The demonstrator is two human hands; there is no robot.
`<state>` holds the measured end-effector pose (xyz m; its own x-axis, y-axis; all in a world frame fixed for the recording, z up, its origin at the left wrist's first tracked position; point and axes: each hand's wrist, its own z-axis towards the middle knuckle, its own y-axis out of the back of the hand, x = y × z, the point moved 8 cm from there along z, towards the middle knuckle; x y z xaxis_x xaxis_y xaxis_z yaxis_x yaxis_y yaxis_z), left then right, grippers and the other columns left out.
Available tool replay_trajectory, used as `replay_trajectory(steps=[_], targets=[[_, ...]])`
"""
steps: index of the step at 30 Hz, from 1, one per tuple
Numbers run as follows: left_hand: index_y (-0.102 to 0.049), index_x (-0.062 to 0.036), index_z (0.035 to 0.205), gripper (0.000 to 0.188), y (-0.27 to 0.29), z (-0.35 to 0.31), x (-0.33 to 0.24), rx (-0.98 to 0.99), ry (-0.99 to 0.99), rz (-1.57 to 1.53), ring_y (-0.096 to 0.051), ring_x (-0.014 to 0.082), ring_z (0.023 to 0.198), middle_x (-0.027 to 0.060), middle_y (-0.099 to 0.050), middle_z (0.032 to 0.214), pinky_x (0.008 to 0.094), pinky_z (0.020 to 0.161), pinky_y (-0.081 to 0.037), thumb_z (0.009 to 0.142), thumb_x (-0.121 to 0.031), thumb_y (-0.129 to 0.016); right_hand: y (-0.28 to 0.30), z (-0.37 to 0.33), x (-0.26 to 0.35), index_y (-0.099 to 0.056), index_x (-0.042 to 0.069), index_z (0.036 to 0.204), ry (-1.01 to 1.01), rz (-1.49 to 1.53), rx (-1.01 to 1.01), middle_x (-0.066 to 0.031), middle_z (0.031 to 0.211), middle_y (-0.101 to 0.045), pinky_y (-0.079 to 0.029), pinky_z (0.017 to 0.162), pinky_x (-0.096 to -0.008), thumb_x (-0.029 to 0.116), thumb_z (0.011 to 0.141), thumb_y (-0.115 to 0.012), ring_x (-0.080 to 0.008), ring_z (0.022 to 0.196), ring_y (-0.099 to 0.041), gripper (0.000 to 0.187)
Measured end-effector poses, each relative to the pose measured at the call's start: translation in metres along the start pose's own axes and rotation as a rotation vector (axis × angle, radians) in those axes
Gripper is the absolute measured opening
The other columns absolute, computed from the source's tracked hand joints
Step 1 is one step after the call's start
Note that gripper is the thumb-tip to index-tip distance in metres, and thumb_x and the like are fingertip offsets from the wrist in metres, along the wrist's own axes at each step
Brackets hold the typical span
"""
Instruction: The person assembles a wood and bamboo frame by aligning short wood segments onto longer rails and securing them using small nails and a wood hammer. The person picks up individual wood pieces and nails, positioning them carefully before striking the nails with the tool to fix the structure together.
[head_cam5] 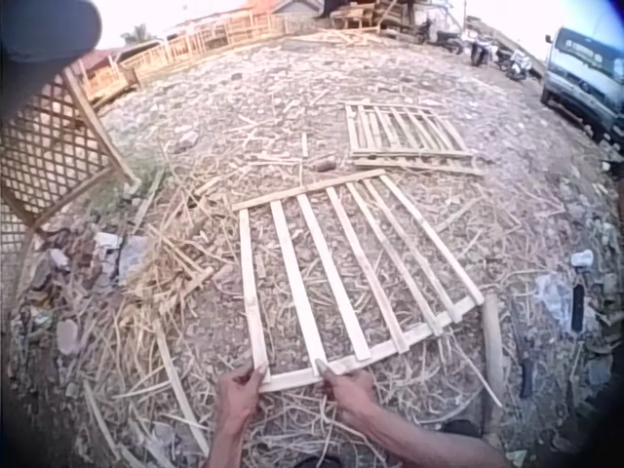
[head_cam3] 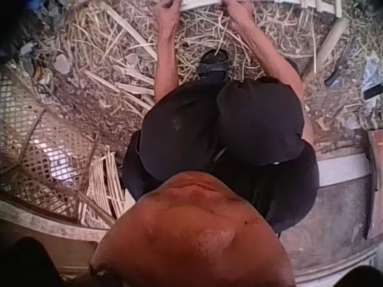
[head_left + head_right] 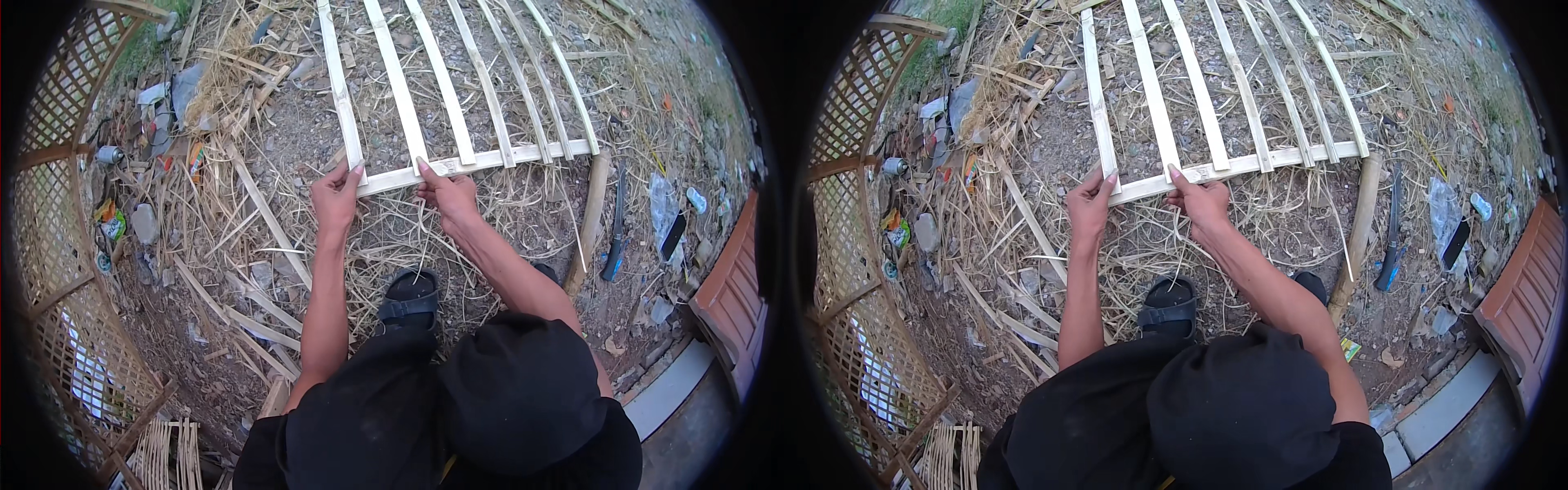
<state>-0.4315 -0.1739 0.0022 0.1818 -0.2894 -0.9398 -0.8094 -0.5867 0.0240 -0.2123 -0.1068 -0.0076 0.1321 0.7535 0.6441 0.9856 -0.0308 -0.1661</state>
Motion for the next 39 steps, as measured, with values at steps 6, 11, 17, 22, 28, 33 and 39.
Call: replay_trajectory(steps=[6,11,17,22,28,33,39], targets=[[-0.065,-0.0006,0.135,0.041,-0.003,-0.004,0.001,-0.037,-0.027,0.340,-0.064,0.0066,0.080,0.0062,-0.075,0.104,0.0247,0.071,-0.053,0.099,-0.017,-0.070,0.004,0.013,-0.011,-0.069,-0.002,0.097,0.000,0.009,-0.029,-0.0067,0.081,-0.070,-0.059,0.060,-0.0258,0.020,0.091,-0.082,-0.0133,0.066,-0.067,0.026],[-0.066,-0.0024,0.135,0.040,-0.007,-0.021,-0.023,-0.144,-0.085,0.413,-0.067,0.0171,0.082,0.0121,-0.074,0.093,0.0333,0.078,-0.053,0.097,-0.015,-0.068,0.004,0.014,-0.011,-0.066,-0.007,0.099,-0.005,0.003,-0.037,-0.0101,0.086,-0.069,-0.061,0.057,-0.0270,0.015,0.091,-0.081,-0.0151,0.066,-0.067,0.028],[-0.063,-0.0013,0.135,0.044,-0.040,-0.051,-0.069,-0.153,-0.592,0.792,-0.057,0.0355,0.125,0.0172,-0.064,0.132,0.0468,0.106,-0.044,0.093,-0.012,-0.070,0.004,0.013,-0.012,-0.064,-0.008,0.104,0.011,0.023,-0.031,-0.0135,0.088,-0.070,-0.062,0.058,-0.0291,0.017,0.091,-0.080,-0.0181,0.066,-0.070,0.032],[-0.068,-0.0005,0.127,0.037,-0.082,-0.044,-0.051,0.093,-0.730,0.737,-0.061,0.0363,0.120,0.0169,-0.067,0.126,0.0465,0.106,-0.044,0.092,-0.013,-0.070,0.006,0.004,0.003,-0.062,-0.012,0.110,-0.048,-0.104,0.128,-0.0200,0.093,-0.072,-0.063,0.059,-0.0303,0.029,0.095,-0.077,-0.0232,0.072,-0.075,0.047],[-0.067,-0.0022,0.129,0.043,-0.090,-0.040,-0.036,0.139,-0.659,0.782,-0.059,0.0355,0.123,0.0159,-0.067,0.127,0.0466,0.109,-0.041,0.090,-0.018,-0.075,0.059,-0.001,0.023,-0.056,-0.018,0.120,0.024,-0.102,0.057,-0.0265,0.103,-0.069,-0.065,0.060,-0.0313,0.051,0.095,-0.072,-0.0278,0.073,-0.076,0.075],[-0.064,-0.0088,0.136,0.069,-0.105,-0.040,-0.042,0.104,-0.736,0.877,-0.049,0.0328,0.136,0.0131,-0.057,0.142,0.0486,0.115,-0.033,0.076,-0.030,-0.088,0.063,0.008,0.036,-0.058,-0.013,0.105,0.041,-0.024,-0.074,-0.0235,0.097,-0.068,-0.064,0.058,-0.0321,0.044,0.091,-0.079,-0.0268,0.071,-0.075,0.062],[-0.053,-0.0228,0.149,0.091,-0.138,-0.026,-0.054,0.377,-0.817,1.021,-0.033,0.0256,0.152,0.0027,-0.043,0.160,0.0517,0.126,-0.019,0.067,-0.031,-0.090,0.060,0.016,0.033,-0.063,-0.010,0.098,0.078,-0.054,-0.132,-0.0171,0.082,-0.069,-0.060,0.051,-0.0295,0.032,0.087,-0.085,-0.0216,0.063,-0.072,0.048]])
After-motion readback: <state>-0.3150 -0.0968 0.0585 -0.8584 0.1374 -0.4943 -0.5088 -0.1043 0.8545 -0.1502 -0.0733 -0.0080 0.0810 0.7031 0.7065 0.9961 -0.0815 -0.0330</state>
